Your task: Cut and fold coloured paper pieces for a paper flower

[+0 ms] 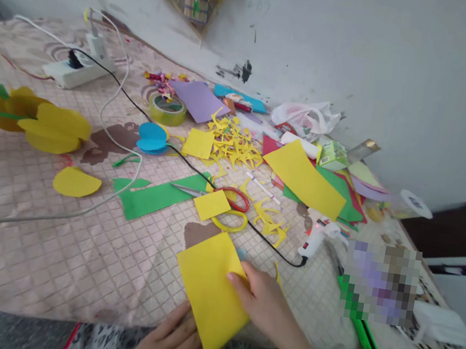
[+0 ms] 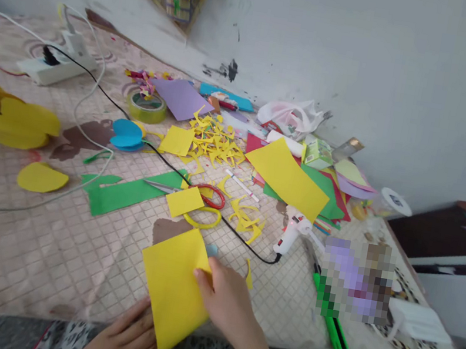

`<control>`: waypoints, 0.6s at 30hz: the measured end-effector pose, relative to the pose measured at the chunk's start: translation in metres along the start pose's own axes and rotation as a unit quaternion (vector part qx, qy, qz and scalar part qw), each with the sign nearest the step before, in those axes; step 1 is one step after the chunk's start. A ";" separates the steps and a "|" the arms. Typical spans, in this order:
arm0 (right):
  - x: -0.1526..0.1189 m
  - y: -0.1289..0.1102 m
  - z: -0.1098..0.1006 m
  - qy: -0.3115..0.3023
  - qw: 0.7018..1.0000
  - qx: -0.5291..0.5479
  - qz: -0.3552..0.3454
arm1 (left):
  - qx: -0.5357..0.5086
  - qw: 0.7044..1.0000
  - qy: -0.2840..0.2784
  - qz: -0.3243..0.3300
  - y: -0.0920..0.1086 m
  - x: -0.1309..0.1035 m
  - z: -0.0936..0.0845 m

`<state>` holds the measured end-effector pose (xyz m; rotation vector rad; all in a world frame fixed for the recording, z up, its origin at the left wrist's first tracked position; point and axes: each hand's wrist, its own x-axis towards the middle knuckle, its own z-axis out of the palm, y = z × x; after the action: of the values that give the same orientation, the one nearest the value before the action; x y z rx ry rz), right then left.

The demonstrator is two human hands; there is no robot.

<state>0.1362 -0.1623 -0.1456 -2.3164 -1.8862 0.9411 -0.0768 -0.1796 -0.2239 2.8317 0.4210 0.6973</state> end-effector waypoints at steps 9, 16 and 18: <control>0.003 -0.007 -0.006 -0.016 0.999 -0.035 0.017 | 0.009 0.998 0.058 0.032 -0.002 -0.025 0.038; 0.005 -0.007 -0.007 -0.026 0.999 -0.027 0.017 | -0.033 0.993 0.114 0.003 -0.003 -0.004 0.002; 0.005 -0.007 -0.008 -0.029 0.999 -0.014 0.017 | -0.052 0.990 0.127 -0.016 -0.002 0.003 -0.004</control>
<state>0.1346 -0.1531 -0.1387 -2.3685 -1.8998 1.0035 -0.0768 -0.1765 -0.2199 2.6418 0.4548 1.0467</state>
